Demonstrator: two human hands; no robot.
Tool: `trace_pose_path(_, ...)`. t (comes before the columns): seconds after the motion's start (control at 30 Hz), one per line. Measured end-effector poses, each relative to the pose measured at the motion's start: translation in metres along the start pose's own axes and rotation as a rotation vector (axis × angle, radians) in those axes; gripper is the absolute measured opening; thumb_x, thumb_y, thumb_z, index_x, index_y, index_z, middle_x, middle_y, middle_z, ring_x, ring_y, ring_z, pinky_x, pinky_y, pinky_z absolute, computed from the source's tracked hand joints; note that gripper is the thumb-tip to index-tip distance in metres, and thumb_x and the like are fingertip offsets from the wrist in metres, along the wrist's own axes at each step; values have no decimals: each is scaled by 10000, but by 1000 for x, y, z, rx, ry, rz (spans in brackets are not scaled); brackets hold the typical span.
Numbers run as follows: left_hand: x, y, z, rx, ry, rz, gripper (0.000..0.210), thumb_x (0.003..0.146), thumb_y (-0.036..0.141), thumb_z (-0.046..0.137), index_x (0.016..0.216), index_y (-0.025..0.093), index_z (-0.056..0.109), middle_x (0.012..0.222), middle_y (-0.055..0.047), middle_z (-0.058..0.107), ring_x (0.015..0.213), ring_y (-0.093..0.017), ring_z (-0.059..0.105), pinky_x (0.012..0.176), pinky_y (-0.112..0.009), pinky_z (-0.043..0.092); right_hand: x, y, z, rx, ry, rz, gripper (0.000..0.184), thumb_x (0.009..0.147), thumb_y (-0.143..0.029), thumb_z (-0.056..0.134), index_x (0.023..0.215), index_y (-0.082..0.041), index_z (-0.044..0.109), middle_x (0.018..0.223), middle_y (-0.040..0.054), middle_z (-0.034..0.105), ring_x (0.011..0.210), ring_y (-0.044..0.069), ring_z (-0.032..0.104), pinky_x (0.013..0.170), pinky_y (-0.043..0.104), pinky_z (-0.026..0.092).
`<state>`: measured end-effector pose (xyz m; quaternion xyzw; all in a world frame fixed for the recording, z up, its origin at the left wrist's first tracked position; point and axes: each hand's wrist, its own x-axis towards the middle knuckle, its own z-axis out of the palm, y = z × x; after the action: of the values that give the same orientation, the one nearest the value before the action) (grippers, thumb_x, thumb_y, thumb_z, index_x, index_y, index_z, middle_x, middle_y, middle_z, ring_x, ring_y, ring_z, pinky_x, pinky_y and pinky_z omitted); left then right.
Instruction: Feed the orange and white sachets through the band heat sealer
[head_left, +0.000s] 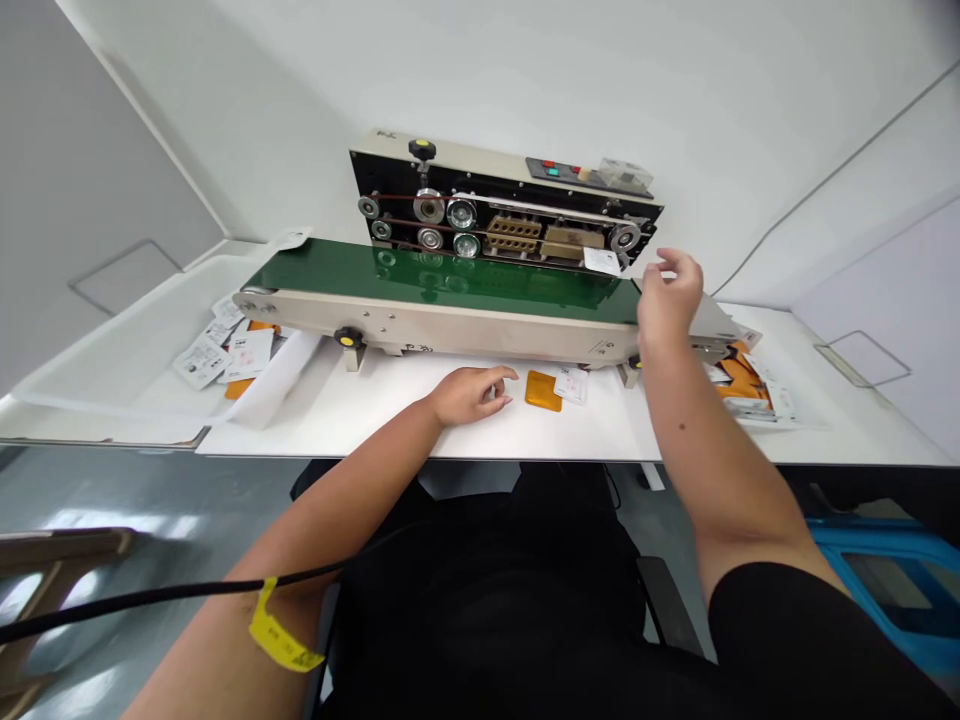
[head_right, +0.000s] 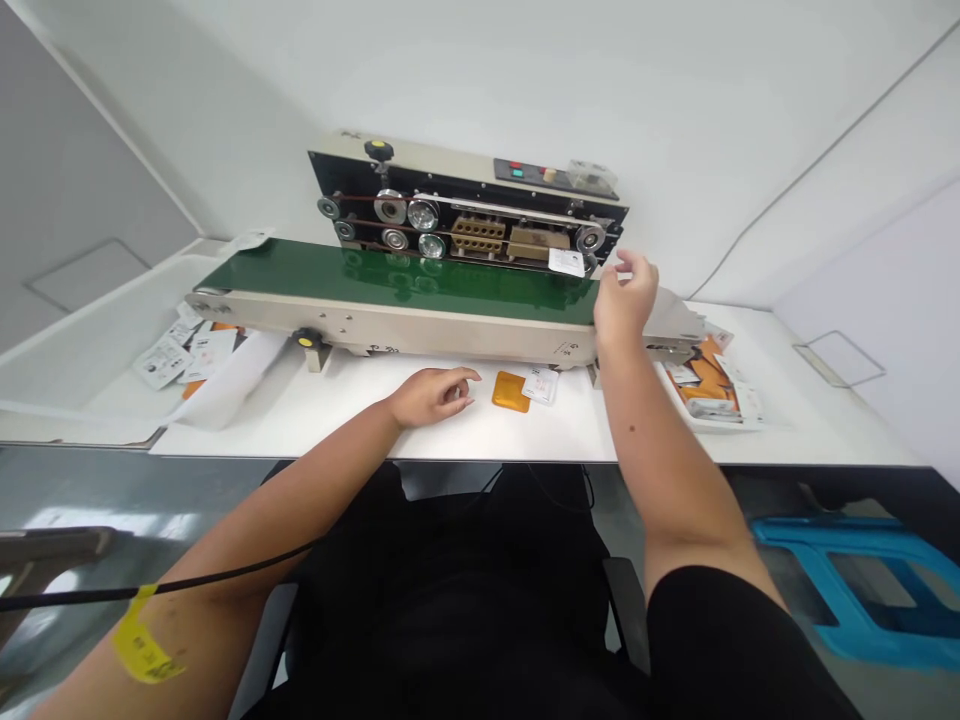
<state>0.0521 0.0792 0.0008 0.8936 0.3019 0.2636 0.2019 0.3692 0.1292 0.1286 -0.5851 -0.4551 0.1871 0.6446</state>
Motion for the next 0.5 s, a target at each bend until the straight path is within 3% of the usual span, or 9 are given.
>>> trace_pose_path(0.03,0,0,0,9,-2,1,375,961,384,586,1309,245,591,922,18,758,659,-127,631,643,-252,430,-22,5,-3,-90,56,-217,159,952,-198,560,1068,-226,665,1044,55,661,883,147,631,725,253,549)
trace_pose_path(0.07,1,1,-1,19,-8,2,366,962,386,582,1300,245,599,926,15,759,668,-130,636,647,-253,430,-47,13,-6,-202,34,-402,175,959,-223,549,1065,-218,688,1062,75,672,948,181,639,814,312,564)
trace_pose_path(0.13,1,2,-2,34,-20,5,349,963,389,579,1279,245,614,927,10,761,683,-135,643,656,-256,433,-97,32,-7,-411,-336,-591,218,962,-288,552,1078,-216,723,1022,89,715,974,243,662,918,418,561)
trace_pose_path(0.2,2,3,-2,47,-22,6,331,963,386,578,1257,244,629,913,7,761,687,-139,648,659,-257,434,-141,54,-4,-619,-619,-584,401,945,-356,598,1308,-205,677,1263,129,705,1202,318,626,1079,511,492)
trace_pose_path(0.3,3,3,-2,65,5,-1,312,963,366,571,1241,240,637,894,6,760,676,-139,645,651,-256,433,-178,78,3,-827,-766,-437,693,962,-451,587,1573,-152,455,1615,165,452,1514,361,387,1245,555,320)
trace_pose_path(0.4,4,2,-3,66,29,-3,315,957,352,570,1242,232,630,890,6,759,662,-135,636,634,-253,432,-186,85,3,-823,-912,-444,752,1000,-533,527,1646,-198,337,1700,112,313,1599,317,235,1303,566,187)
trace_pose_path(0.5,5,2,-3,56,37,2,312,954,348,572,1236,226,625,883,6,753,662,-132,629,642,-251,442,-183,81,-2,-693,-1099,-562,875,935,-603,635,1664,-265,289,1711,62,283,1612,299,196,1313,581,152)
